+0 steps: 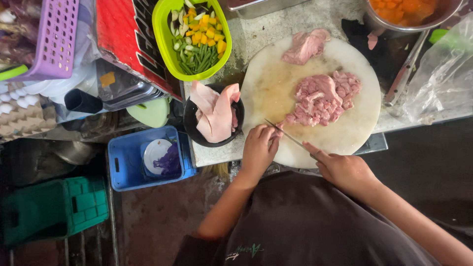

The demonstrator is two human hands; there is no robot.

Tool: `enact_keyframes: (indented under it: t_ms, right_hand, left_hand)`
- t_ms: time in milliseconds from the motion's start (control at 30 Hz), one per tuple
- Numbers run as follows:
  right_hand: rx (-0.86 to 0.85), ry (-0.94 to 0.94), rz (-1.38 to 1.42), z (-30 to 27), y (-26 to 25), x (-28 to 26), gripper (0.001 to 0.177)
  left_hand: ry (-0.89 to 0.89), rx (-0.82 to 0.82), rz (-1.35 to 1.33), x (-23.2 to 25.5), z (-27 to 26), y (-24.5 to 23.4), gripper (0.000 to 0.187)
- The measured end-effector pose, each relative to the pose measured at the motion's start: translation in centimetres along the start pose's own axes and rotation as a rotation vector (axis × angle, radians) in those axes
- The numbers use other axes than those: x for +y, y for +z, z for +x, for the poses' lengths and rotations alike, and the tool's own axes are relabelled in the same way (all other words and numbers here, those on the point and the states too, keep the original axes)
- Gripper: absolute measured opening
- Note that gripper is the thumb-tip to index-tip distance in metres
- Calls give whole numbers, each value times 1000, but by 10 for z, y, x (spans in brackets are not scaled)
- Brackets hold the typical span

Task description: The person uses a knife to slice raw meat into small pieces on a white cutting board. The person repeatedly cuts the meat and gathers the pieces into a pile on the board.

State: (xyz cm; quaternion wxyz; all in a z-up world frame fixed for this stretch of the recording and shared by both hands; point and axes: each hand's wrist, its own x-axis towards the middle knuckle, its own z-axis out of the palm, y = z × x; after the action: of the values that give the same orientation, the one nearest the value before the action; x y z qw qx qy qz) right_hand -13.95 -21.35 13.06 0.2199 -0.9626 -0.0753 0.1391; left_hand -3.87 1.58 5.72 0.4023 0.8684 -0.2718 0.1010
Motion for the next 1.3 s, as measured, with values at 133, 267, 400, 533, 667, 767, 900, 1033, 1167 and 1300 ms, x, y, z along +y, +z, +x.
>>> enact_keyframes:
  t_ms: [133, 267, 400, 533, 667, 767, 900, 1033, 1167, 1300]
  right_hand:
    - [-185, 155, -106, 2, -3, -5, 74]
    - [-209, 149, -131, 13, 4, -9, 78]
    - [-42, 43, -88, 55, 26, -20, 74]
    - [-111, 102, -81, 58, 35, -13, 77]
    - [-181, 221, -43, 16, 25, 20, 77]
    - [-156, 310, -128, 5, 22, 24, 75]
    - [-98, 195, -224, 7, 18, 4, 74]
    - [-11, 44, -131, 0, 15, -11, 75]
    - [-158, 93, -176, 2, 9, -14, 78]
    - [-221, 84, -152, 28, 15, -20, 79]
  left_hand:
    - [17, 27, 37, -2, 1, 4, 18]
    - [21, 74, 25, -5, 1, 8, 19]
    - [14, 120, 7, -5, 1, 12, 16]
    - [6, 138, 0, -6, 2, 8, 16]
    - [10, 116, -7, -4, 5, 8, 15]
    - [-3, 99, -25, -3, 1, 2, 15]
    - [14, 60, -169, -2, 0, -7, 27]
    - [-25, 93, -125, -7, -8, -4, 16]
    - [-13, 76, -82, -16, -10, 3, 16]
    - [-33, 74, -55, -18, -10, 3, 17]
